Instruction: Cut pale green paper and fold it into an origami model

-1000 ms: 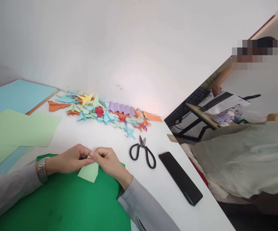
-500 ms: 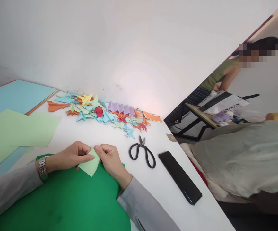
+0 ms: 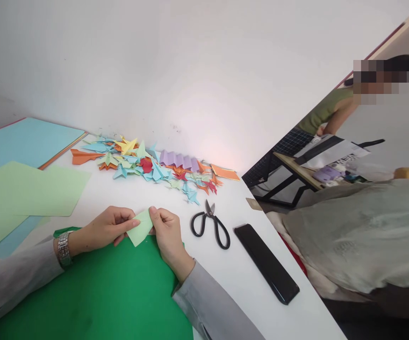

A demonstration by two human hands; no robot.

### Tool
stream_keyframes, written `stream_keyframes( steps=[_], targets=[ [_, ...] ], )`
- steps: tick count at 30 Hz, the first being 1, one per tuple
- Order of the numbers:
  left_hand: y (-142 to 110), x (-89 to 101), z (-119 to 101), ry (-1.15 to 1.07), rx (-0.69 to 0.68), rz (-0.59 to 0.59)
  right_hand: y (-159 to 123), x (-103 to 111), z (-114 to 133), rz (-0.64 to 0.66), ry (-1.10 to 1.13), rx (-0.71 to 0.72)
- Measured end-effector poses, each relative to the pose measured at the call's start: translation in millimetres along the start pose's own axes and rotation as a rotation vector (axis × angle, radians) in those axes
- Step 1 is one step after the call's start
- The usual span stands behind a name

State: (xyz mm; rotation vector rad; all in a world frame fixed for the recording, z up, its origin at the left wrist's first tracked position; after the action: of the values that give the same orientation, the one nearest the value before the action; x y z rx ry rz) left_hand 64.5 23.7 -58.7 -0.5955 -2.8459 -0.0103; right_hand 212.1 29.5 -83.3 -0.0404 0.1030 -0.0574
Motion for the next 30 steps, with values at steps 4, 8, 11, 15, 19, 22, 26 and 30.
stream_keyframes(
  steps=[4, 8, 11, 15, 19, 22, 26, 30],
  targets=[
    [0.9, 0.0, 2.5, 0.019, 0.016, -0.066, -1.0, 1.3, 0.1, -0.036, -0.027, 0.022],
    [2.6, 2.2, 1.2, 0.096, -0.067, -0.124, -0.6, 2.2, -0.4, -0.042, -0.029, 0.028],
    [4.0, 3.2, -0.7, 0.145, -0.127, -0.132, 0.0, 2.3, -1.4, -0.033, -0.039, 0.025],
    [4.5, 3.9, 0.2, 0.113, -0.094, -0.151, 0.5, 2.5, -2.1, -0.031, -0.012, 0.014],
    [2.5, 2.3, 3.2, 0.019, -0.025, -0.098, 1.7, 3.7, -1.4, -0.050, 0.029, 0.028],
    [1.4, 1.4, 4.7, -0.031, -0.003, -0.064, 3.2, 4.7, -1.8, -0.055, 0.059, 0.037],
    [1.3, 0.9, 5.4, -0.043, -0.009, -0.062, 4.1, 5.4, -3.6, -0.049, 0.067, 0.032],
    [0.9, 1.1, 5.1, -0.044, -0.017, -0.069, 3.7, 5.4, -3.9, -0.047, 0.066, 0.041]
  ],
)
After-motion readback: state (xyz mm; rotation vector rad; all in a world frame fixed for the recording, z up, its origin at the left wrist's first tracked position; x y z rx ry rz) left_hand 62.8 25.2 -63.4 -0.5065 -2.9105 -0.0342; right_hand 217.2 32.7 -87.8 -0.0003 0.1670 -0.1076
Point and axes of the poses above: each hand's wrist, its own y-axis towards the middle knuckle, its own x-axis out of the back of the hand, z = x × y, the point moved 3 cm from there along y, towards the middle knuckle, and after that the axes turned 6 degrees about -z, right-handed, at the moved point
